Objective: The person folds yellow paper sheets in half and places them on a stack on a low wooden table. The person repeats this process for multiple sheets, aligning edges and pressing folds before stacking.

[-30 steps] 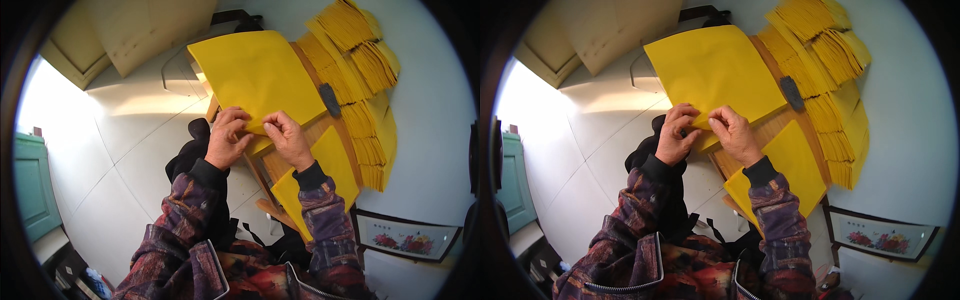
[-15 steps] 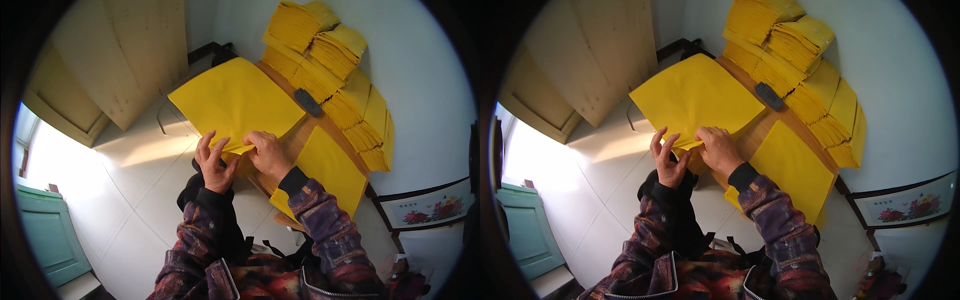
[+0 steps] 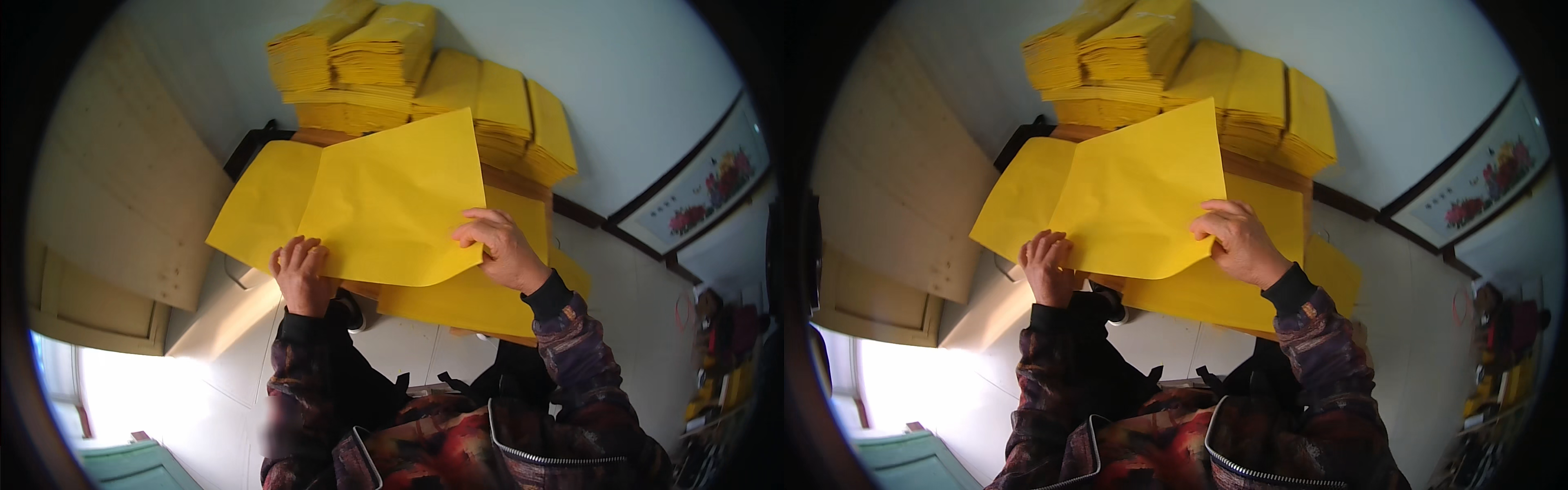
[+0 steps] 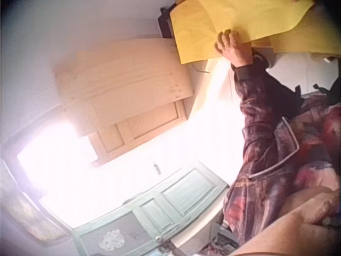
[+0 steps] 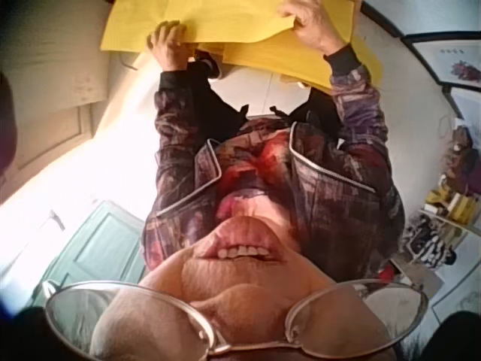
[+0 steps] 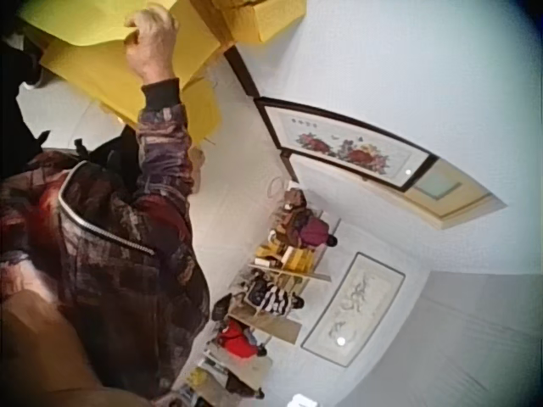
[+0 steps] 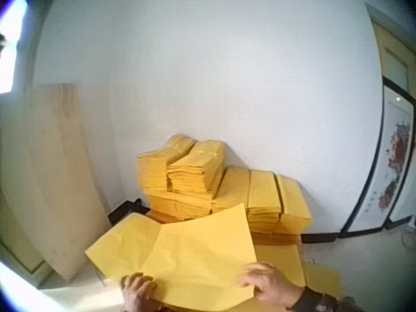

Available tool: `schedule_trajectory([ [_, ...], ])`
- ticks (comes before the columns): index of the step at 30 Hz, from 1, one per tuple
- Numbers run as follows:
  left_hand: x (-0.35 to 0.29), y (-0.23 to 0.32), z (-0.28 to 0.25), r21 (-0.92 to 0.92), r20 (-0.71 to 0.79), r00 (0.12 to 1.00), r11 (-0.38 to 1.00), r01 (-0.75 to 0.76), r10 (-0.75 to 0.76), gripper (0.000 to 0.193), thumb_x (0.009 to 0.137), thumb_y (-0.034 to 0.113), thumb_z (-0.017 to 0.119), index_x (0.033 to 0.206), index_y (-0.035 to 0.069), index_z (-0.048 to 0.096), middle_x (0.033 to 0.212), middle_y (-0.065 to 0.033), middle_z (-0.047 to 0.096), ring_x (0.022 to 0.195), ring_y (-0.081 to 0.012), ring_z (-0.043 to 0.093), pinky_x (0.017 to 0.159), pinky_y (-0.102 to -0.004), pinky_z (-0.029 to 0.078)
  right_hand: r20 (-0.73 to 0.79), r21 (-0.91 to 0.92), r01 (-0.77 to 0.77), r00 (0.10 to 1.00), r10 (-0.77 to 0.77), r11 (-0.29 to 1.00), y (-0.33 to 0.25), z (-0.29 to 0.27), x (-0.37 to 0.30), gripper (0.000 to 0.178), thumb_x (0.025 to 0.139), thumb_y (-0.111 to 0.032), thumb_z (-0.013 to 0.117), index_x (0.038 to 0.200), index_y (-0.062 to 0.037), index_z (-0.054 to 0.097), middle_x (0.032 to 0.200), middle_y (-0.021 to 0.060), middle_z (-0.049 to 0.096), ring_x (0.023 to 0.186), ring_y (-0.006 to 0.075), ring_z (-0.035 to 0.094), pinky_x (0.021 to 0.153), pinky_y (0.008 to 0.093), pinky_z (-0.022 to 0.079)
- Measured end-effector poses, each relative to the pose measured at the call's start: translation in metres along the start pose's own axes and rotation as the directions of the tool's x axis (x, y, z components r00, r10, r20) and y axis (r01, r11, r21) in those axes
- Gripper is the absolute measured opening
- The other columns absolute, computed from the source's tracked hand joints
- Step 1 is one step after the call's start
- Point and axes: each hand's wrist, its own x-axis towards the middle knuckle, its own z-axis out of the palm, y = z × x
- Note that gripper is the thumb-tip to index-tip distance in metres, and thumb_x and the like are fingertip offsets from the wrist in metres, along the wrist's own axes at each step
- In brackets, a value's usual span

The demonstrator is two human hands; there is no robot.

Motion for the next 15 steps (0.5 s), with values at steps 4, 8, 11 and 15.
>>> schedule_trajectory([
  [4, -0.01, 0.055, 0.024, -0.059, 0.096, 0.982, 0.986, -0.157, 0.162, 0.017, 0.072, 0.005, 0.06, 0.086, 0.014, 0.064, 0.1, -0.0002, 0.065, 0.109, -0.0223, 0.058, 0.098, -0.0457, 0.035, -0.018, -0.02, -0.241, 0.97, 0.24, 0.97, 0.029, -0.01, -0.078, 0.019, 0.074, -0.001, 0.069, 0.088, -0.0058, 0.058, 0.104, 0.0066, 0.067, 0.121, 0.0359, 0.052, 0.098, 0.0421, 0.043],
  [8, -0.024, 0.09, 0.035, -0.109, 0.177, 0.948, 0.963, -0.248, 0.264, 0.02, 0.071, 0.005, 0.061, 0.088, 0.013, 0.064, 0.101, -0.0005, 0.064, 0.109, -0.0223, 0.057, 0.098, -0.0472, 0.036, -0.105, 0.032, -0.328, 0.938, 0.329, 0.944, 0.046, -0.001, -0.133, 0.015, 0.077, -0.005, 0.068, 0.086, -0.0053, 0.056, 0.107, 0.0095, 0.067, 0.119, 0.0368, 0.053, 0.095, 0.0424, 0.045],
  [11, -0.032, 0.105, 0.036, -0.11, 0.191, 0.929, 0.948, -0.3, 0.317, 0.022, 0.066, 0.002, 0.062, 0.087, 0.011, 0.064, 0.099, -0.0038, 0.065, 0.105, -0.0253, 0.059, 0.093, -0.0448, 0.039, -0.163, 0.064, -0.379, 0.908, 0.385, 0.923, 0.048, 0.004, -0.161, 0.015, 0.077, -0.005, 0.067, 0.085, -0.0052, 0.055, 0.107, 0.0099, 0.067, 0.118, 0.0374, 0.053, 0.095, 0.0422, 0.045],
  [15, -0.037, 0.114, 0.036, -0.109, 0.237, 0.913, 0.943, -0.316, 0.333, 0.022, 0.066, 0.001, 0.063, 0.085, 0.012, 0.064, 0.099, -0.0034, 0.064, 0.105, -0.0248, 0.06, 0.092, -0.0451, 0.04, -0.207, 0.129, -0.396, 0.886, 0.415, 0.909, 0.047, 0.012, -0.177, 0.012, 0.078, -0.003, 0.065, 0.084, -0.0045, 0.055, 0.107, 0.0111, 0.066, 0.114, 0.0368, 0.056, 0.093, 0.0425, 0.047],
])
